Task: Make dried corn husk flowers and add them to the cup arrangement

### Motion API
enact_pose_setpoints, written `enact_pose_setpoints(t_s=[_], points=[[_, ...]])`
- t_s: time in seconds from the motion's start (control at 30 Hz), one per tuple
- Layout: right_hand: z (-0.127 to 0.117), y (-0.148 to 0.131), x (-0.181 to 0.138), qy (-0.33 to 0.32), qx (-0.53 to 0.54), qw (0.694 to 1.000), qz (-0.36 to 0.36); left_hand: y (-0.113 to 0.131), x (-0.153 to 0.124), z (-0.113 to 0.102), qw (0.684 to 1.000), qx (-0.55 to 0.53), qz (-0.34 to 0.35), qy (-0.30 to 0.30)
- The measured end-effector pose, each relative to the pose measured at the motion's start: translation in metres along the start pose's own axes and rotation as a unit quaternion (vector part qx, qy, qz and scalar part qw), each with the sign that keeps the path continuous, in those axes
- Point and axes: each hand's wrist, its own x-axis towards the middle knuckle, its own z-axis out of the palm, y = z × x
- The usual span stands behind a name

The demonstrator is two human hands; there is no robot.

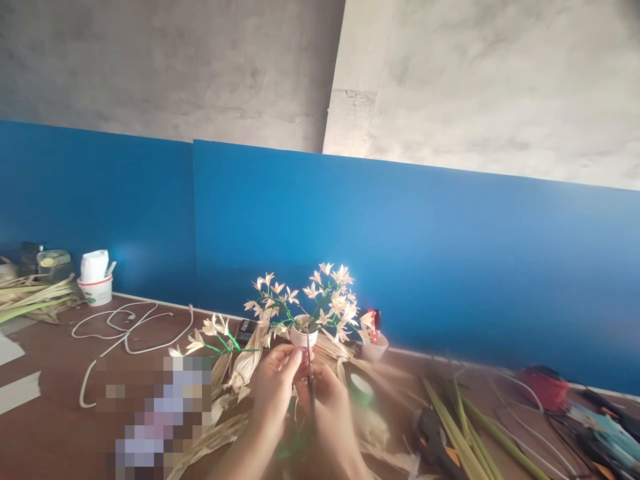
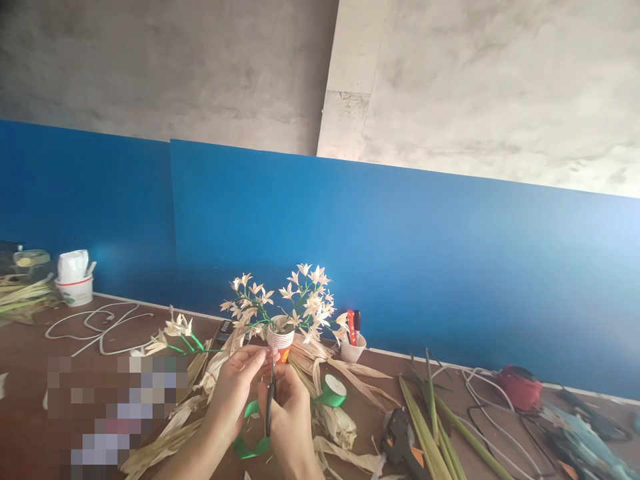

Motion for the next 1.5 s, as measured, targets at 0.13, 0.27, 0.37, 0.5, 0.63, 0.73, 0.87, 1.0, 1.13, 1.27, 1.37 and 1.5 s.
enact_pose_setpoints(t_s=[0.13, 0.27, 0.37, 0.5, 0.63, 0.73, 0.87, 1.0, 1.13, 1.27, 1.37, 1.5], points=[[-0.002, -0.001, 0.001, -0.021, 0.009, 1.000, -0.013, -0.002, 0.002, -0.002, 1.000, 0.026, 0.014, -0.009], [0.001, -0.002, -0.002, -0.011, 0.016, 0.999, -0.026, 0.000, -0.001, -0.001, 1.000, -0.013, -0.003, -0.020], [0.002, -0.003, -0.004, -0.018, 0.010, 0.999, -0.034, 0.001, -0.003, 0.001, 0.999, -0.038, -0.015, -0.021], [0.002, 0.000, -0.003, -0.024, -0.003, 0.999, -0.031, -0.005, 0.002, -0.001, 0.998, -0.046, -0.036, -0.020], [0.001, 0.004, 0.002, -0.011, 0.001, 1.000, -0.010, -0.011, 0.010, -0.005, 0.999, -0.029, -0.035, -0.012], [0.000, 0.002, 0.002, -0.008, 0.010, 1.000, -0.016, -0.007, 0.009, -0.004, 1.000, 0.001, -0.014, -0.017], [0.001, 0.000, -0.001, -0.009, 0.011, 1.000, -0.019, -0.001, 0.006, -0.003, 0.999, -0.001, -0.019, -0.029], [0.005, 0.004, -0.003, -0.006, 0.004, 1.000, -0.022, -0.011, 0.012, -0.005, 0.999, -0.013, -0.029, -0.023], [0.002, 0.007, 0.001, 0.001, -0.009, 1.000, -0.006, -0.019, 0.018, -0.009, 0.998, -0.029, -0.051, -0.017], [-0.005, 0.004, 0.004, -0.030, -0.004, 0.999, 0.014, -0.006, 0.013, -0.010, 0.999, 0.016, -0.024, -0.023], [-0.005, 0.001, 0.003, -0.022, 0.015, 1.000, 0.001, 0.004, 0.007, -0.008, 0.998, 0.046, -0.014, -0.050], [0.000, 0.004, -0.001, -0.003, 0.022, 1.000, -0.008, 0.000, 0.010, -0.008, 0.998, 0.016, -0.034, -0.042]])
